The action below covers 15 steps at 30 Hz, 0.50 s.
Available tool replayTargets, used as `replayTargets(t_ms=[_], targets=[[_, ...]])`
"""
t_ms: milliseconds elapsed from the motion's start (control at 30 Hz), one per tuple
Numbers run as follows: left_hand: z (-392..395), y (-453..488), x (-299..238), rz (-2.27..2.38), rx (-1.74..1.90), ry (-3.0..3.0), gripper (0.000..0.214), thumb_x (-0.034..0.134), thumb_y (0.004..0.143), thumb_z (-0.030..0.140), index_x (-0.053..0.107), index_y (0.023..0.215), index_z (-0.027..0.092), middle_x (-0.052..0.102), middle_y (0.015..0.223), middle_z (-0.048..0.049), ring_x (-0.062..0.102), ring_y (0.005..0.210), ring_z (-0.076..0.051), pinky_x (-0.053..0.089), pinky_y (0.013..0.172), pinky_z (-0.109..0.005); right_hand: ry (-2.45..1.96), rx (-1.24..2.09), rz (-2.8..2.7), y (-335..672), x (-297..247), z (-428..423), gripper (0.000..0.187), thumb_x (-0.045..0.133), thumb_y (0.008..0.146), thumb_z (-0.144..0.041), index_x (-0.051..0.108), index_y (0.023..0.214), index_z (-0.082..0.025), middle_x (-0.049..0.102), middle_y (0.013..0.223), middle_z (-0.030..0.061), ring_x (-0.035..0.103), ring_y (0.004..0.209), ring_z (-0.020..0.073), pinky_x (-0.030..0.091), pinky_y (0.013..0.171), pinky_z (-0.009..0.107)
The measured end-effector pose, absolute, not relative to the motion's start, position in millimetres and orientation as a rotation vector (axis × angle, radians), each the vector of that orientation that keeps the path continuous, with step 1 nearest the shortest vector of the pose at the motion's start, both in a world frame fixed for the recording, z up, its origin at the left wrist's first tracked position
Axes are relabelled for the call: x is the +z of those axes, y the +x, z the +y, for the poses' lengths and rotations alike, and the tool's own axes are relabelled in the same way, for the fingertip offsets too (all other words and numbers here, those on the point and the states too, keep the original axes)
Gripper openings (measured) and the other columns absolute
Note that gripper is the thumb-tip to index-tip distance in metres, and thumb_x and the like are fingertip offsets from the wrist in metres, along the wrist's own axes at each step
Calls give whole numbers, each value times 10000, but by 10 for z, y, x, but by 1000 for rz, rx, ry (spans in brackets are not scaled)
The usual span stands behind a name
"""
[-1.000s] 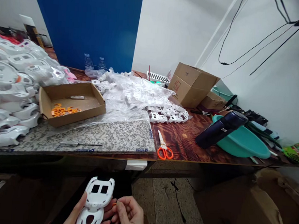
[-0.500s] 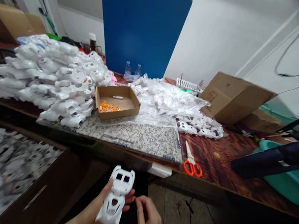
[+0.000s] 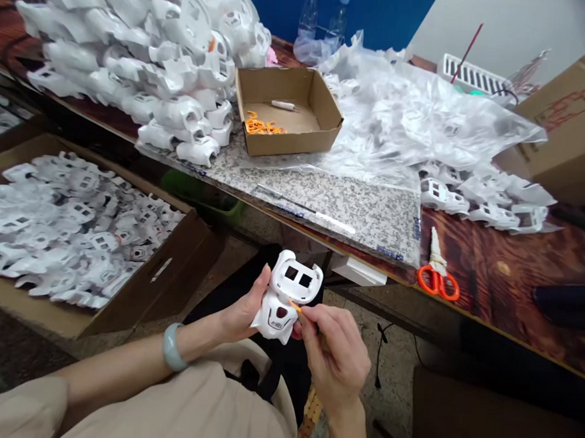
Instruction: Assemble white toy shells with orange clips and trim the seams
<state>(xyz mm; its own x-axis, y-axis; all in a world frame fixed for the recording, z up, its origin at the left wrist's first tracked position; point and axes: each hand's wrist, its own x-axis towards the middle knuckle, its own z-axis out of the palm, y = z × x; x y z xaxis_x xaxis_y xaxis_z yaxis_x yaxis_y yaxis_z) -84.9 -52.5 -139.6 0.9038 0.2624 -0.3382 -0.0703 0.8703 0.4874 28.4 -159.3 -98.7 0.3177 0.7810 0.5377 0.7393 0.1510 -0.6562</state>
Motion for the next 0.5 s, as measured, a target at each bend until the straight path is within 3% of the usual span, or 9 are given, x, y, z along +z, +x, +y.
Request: replayTargets(t_ms=[167, 500], targets=[[-544, -822, -1376, 496, 227, 443, 723, 401, 776, 723, 667, 1023, 98, 702, 809, -105, 594, 651, -152, 434, 585, -221, -1610, 14, -1495, 271, -1060, -1563, 257, 622, 795, -42, 612, 1010, -183, 652, 874, 43, 557, 791, 142, 449, 676, 288], [-503, -831, -1338, 463, 180, 461, 743, 476, 712, 749, 673, 1044, 114, 712, 882, -108, 610, 780, -179, 441, 693, -238, -1784, -94, -1574, 268, -1058, -1622, 229, 638, 817, -145, 654, 1038, -205, 646, 872, 42, 516, 748, 143, 364, 654, 297]])
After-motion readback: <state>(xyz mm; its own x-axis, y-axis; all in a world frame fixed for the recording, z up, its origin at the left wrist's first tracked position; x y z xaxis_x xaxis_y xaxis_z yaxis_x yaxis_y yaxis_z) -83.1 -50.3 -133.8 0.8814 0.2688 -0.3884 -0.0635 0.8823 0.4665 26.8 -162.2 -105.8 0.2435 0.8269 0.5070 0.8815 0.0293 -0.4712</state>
